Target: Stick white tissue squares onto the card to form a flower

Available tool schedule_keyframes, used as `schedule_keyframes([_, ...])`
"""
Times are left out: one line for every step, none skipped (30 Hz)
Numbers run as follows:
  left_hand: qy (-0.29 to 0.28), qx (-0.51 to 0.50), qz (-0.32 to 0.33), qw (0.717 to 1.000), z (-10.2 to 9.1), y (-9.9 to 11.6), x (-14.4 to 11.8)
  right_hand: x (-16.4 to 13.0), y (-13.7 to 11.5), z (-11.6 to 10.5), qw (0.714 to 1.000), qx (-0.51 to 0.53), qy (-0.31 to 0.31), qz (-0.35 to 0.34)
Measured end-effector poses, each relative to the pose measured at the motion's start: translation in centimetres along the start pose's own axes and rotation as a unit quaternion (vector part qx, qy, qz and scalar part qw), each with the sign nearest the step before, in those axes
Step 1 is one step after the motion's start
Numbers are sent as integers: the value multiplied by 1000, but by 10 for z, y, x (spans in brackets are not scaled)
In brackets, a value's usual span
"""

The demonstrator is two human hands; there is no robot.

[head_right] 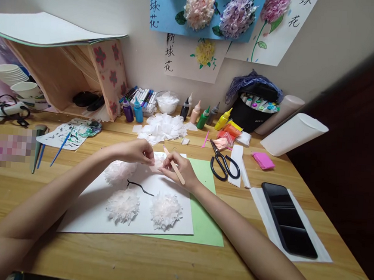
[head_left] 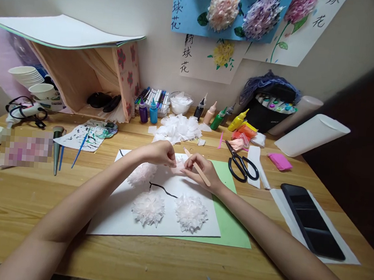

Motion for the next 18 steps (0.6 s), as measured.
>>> schedule_keyframes([-6, 5, -5, 1000, 0, -1, -1, -1, 0, 0, 1000, -1, -9, 2])
schedule_keyframes([-17, 11, -10, 1000, 0, -3, -1, -1, 0, 1, 1000, 1, -21, 2])
schedule_keyframes([-32, 17, -15, 999, 1, -5, -1, -2, 0, 1, 999, 6, -35, 0])
schedule_keyframes([-49, 24, -18, 998, 2, -8, -2, -2, 0, 3, 999, 11, -51, -6])
schedule_keyframes([-67, 30, -20, 997, 3, -10, -2, -3, 0, 5, 997, 14, -69, -15])
schedule_keyframes([-81, 38, -21, 996, 4, -12, -2, -3, -1, 7, 996, 11, -85, -23])
schedule_keyframes([-92, 46, -23, 994, 4, -14, -2, -4, -1, 9, 995, 2, -100, -28])
schedule_keyframes([-98, 52, -25, 993, 4, -16, -1, -4, -1, 11, 993, -10, -112, -31])
schedule_keyframes([-103, 57, -26, 993, 4, -17, -1, -4, -1, 12, 992, -22, -119, -30])
schedule_keyframes([-108, 59, -26, 992, 4, -18, -1, -4, -1, 13, 991, -31, -123, -27])
schedule_keyframes([-113, 60, -25, 991, 4, -17, 0, -3, -1, 14, 991, -38, -127, -22])
schedule_keyframes([-115, 60, -23, 991, 4, -17, 0, -3, -1, 14, 991, -41, -129, -18])
schedule_keyframes([-116, 60, -20, 991, 4, -15, 0, -2, -2, 15, 990, -41, -134, -13])
schedule_keyframes([-113, 61, -18, 992, 4, -14, 0, -1, -2, 16, 989, -40, -140, -9])
schedule_keyframes([-111, 61, -15, 992, 4, -13, 0, 0, -2, 17, 989, -38, -145, -6])
schedule_keyframes([-108, 59, -11, 992, 4, -12, 0, 1, -3, 18, 988, -35, -149, -4])
schedule_keyframes([-106, 56, -6, 993, 5, -11, 1, 1, -3, 18, 988, -30, -152, -1])
schedule_keyframes([-105, 53, -1, 993, 5, -10, 1, 2, -2, 19, 988, -24, -153, 4])
Point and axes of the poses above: each hand's wrist, its own x-axis towards the middle knuckle, its own z-axis out of the palm, y = z × x, the point moved 7 cm from there along x, towards the middle knuckle, and after that the axes turned 7 degrees about -y, right-handed, at the moved point
